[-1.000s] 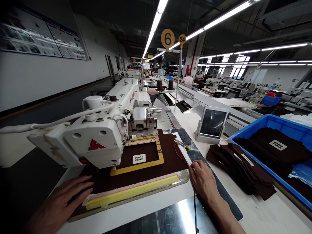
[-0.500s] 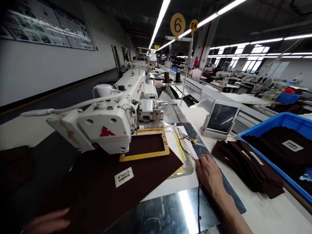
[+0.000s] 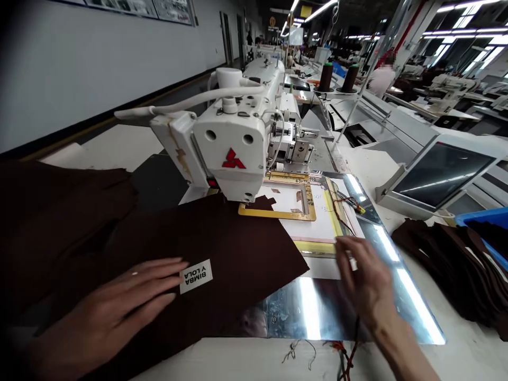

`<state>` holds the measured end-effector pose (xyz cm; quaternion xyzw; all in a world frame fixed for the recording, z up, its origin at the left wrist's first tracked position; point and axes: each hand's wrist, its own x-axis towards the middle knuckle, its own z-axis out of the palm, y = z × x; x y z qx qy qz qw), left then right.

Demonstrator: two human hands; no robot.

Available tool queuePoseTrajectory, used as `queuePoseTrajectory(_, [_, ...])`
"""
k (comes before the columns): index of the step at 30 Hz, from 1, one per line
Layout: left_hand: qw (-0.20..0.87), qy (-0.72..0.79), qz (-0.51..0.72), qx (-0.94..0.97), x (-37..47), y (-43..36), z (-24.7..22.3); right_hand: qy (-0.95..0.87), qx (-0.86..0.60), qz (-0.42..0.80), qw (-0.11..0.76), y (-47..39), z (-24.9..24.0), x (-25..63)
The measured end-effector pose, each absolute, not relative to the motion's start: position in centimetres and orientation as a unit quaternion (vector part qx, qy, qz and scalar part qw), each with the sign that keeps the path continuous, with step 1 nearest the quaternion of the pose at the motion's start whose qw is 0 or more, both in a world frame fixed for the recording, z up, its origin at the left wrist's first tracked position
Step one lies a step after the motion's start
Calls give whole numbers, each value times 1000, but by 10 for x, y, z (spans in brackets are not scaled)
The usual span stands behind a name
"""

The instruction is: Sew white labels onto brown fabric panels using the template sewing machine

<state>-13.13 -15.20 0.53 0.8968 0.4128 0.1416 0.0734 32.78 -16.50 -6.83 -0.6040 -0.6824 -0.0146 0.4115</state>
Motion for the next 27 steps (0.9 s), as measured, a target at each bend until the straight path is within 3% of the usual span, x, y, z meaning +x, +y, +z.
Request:
queuePoseTrajectory(3, [74, 326, 108, 936, -85, -127, 0, -786, -492, 88, 363, -170, -53, 266])
queuePoseTrajectory(7, [52, 295, 79, 951, -62, -104, -19, -857, -410, 70, 303, -166, -58, 206])
queuePoseTrajectory(12, [25, 294, 50, 954, -64, -98, -33, -861, -429, 38, 273, -159, -77, 192])
queuePoseTrajectory(18, [31, 290, 34, 956, -67, -99, -30, -859, -413, 108, 280, -163, -73, 209])
queuePoseTrajectory(27, [47, 265, 21, 963, -67, -114, -22, -764, -489, 158, 389, -179, -65, 265])
